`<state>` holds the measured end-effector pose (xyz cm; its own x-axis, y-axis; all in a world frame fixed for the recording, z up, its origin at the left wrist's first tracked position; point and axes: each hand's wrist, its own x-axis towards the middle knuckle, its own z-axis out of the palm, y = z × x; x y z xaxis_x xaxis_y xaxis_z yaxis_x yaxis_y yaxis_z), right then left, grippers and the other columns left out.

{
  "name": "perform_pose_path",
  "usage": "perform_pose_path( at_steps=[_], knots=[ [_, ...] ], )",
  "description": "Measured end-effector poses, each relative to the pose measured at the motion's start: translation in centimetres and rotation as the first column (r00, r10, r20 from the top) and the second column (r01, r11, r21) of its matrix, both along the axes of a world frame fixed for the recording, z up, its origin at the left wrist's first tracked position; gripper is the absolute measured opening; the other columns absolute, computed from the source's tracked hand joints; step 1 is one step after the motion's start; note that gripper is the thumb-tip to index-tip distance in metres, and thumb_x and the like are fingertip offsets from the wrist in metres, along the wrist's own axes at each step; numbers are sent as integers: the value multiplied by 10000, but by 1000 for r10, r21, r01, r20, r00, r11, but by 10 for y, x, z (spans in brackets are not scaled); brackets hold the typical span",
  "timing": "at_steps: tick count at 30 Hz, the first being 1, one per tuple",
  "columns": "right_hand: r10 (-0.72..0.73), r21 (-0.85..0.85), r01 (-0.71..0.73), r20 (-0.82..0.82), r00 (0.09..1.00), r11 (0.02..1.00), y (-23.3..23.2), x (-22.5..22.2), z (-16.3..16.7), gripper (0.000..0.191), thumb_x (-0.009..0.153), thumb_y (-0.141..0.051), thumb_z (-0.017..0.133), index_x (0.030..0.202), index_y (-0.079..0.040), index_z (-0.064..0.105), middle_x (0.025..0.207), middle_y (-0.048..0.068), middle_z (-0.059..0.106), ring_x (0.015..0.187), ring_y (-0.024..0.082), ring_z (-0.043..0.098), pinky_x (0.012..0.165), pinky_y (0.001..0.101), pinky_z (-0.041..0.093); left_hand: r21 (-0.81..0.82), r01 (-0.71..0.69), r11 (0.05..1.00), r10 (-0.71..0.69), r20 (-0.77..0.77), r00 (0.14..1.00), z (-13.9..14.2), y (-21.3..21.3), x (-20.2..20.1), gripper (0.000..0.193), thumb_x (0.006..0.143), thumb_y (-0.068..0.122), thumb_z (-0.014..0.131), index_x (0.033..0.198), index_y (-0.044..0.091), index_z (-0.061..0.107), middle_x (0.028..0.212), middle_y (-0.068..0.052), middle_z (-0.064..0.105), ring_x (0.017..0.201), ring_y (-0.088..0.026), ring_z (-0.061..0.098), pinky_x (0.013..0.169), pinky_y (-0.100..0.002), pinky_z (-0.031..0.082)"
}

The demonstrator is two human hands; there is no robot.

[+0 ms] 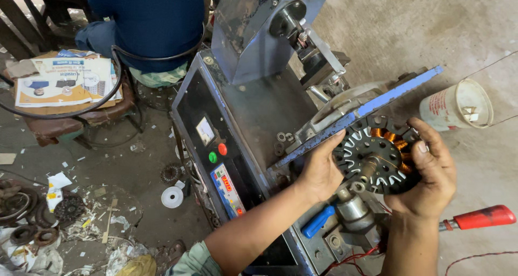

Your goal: The person winds copper wire onto a motor stator using a benchtop winding machine. They repeatedly position the stator, press a green button to start the winding cycle, and adjust the stator between cycles. The person handles the stator and the machine's control panel throughout the task.

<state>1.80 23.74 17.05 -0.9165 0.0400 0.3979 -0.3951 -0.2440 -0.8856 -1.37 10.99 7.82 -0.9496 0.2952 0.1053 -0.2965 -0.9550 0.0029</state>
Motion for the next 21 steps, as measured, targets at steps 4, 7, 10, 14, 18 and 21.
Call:
perform_pose_path(
  at_steps=[4, 7, 10, 14, 18, 21],
  knots=[
    [-19, 54, 20, -15, 1000, 998, -6, -1, 5, 379, 1059, -49, 584, 1395, 125, 559, 1213, 215, 688, 1045, 277, 706, 1019, 412, 583, -25, -31, 999, 31, 14, 999, 10, -5, 8, 421, 961, 275, 678, 1335, 102, 595, 1250, -47, 676, 1183, -205, 641, 1028, -451, 540],
    [-26, 88, 28, -24, 999, 996, -12, -3, 7, 406, 1044, -40, 570, 1417, 119, 570, 1194, 210, 693, 1053, 275, 707, 997, 389, 580, -22, -4, 1000, 4, 39, 999, 9, -7, 8, 411, 948, 263, 659, 1325, 117, 587, 1245, -37, 669, 1169, -207, 642, 998, -471, 543],
    [-35, 119, 39, -33, 999, 992, -18, -6, 10, 375, 1059, -15, 563, 1408, 123, 573, 1188, 202, 686, 1023, 258, 698, 984, 377, 572, 41, 10, 999, -10, -5, 1000, 0, -2, 0, 406, 1006, 266, 647, 1353, 64, 588, 1279, -86, 668, 1192, -234, 642, 1026, -443, 544],
    [-42, 132, 46, -32, 999, 990, -25, -9, 14, 387, 1056, 2, 549, 1426, 113, 578, 1196, 196, 688, 1074, 262, 703, 996, 376, 575, 99, 48, 994, -46, -17, 999, -17, 10, -14, 373, 1028, 245, 657, 1347, 59, 606, 1273, -95, 684, 1171, -235, 666, 1027, -407, 562],
    [-53, 119, 54, -11, 999, 991, -30, -8, 17, 388, 1052, -12, 553, 1419, 110, 582, 1222, 202, 697, 1042, 267, 706, 966, 375, 581, 98, 105, 990, -102, -34, 994, -28, 21, -24, 364, 1033, 259, 686, 1321, 42, 641, 1235, -91, 709, 1106, -220, 691, 988, -385, 568],
    [-56, 120, 58, -23, 998, 991, -33, -8, 17, 394, 1041, -9, 554, 1414, 116, 583, 1237, 204, 698, 1064, 270, 711, 988, 376, 585, -28, 45, 999, -44, 61, 997, -32, 25, -27, 306, 1013, 241, 682, 1274, 85, 649, 1176, -72, 704, 1064, -207, 687, 948, -405, 572]
  ],
)
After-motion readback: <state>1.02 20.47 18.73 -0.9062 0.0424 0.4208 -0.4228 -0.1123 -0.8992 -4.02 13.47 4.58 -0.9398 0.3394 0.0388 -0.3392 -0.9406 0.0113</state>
